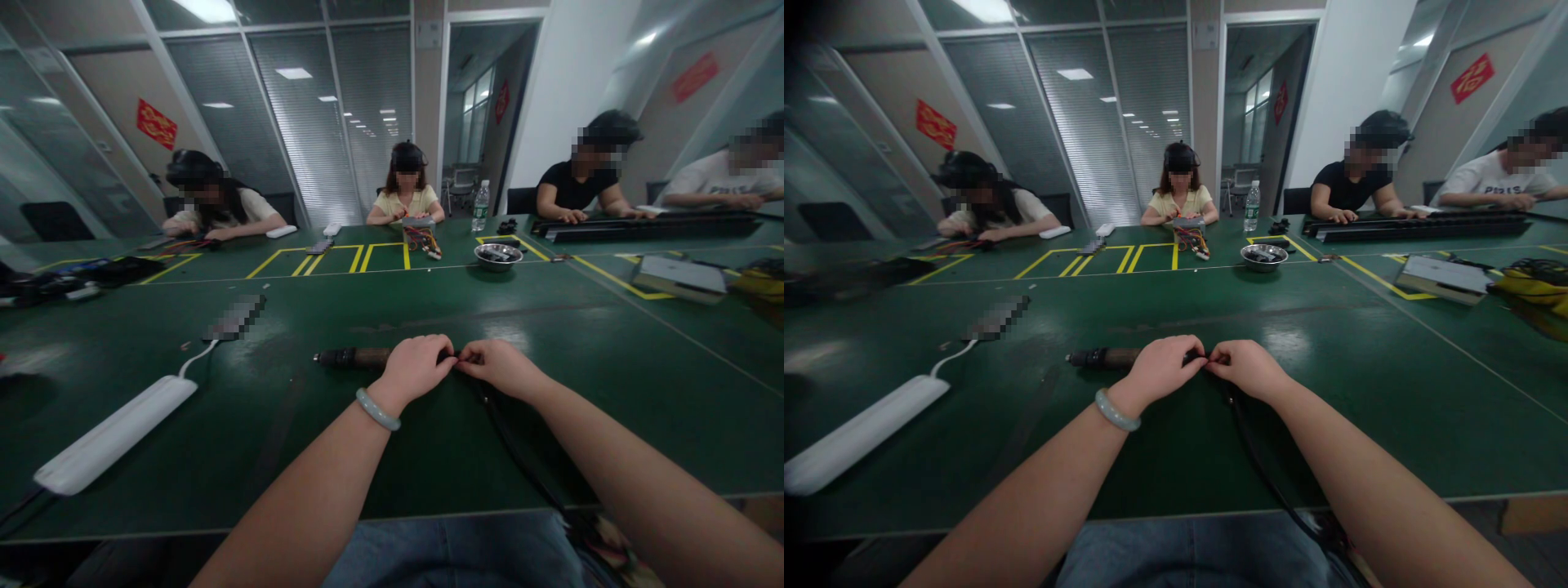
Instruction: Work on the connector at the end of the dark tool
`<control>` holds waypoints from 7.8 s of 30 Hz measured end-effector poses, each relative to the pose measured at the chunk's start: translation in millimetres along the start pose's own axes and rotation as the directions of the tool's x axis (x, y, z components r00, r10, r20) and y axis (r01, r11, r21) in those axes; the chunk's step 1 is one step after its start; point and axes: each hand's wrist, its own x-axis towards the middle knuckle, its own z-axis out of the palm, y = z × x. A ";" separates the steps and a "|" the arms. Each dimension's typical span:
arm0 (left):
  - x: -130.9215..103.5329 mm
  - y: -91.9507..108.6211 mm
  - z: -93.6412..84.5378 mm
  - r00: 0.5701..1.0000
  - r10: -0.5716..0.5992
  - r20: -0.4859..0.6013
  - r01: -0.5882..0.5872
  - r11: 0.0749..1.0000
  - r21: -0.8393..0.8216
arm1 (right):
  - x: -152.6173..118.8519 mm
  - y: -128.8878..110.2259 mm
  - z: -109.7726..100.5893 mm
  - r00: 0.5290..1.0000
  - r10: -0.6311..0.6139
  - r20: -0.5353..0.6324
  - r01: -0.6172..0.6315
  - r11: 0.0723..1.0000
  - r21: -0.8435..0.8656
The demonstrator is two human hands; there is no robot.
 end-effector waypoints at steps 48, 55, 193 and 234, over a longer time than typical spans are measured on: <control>2.0 -3.1 5.0 1.000 0.022 -0.018 -0.021 0.999 0.031 | -0.4 0.1 -0.5 1.000 -0.007 -0.015 0.007 1.000 0.002; 0.8 -2.0 2.9 1.000 0.006 0.011 -0.006 0.999 0.046 | 0.5 0.8 0.2 1.000 -0.011 -0.009 0.011 1.000 -0.006; 2.8 -5.3 7.0 0.999 0.040 -0.037 -0.038 0.999 0.033 | 1.7 3.4 1.4 1.000 -0.013 -0.001 0.014 1.000 0.016; 1.0 -2.7 2.6 0.999 0.039 -0.011 -0.038 0.998 0.041 | 0.4 -0.3 0.4 1.000 0.008 0.009 -0.008 1.000 0.009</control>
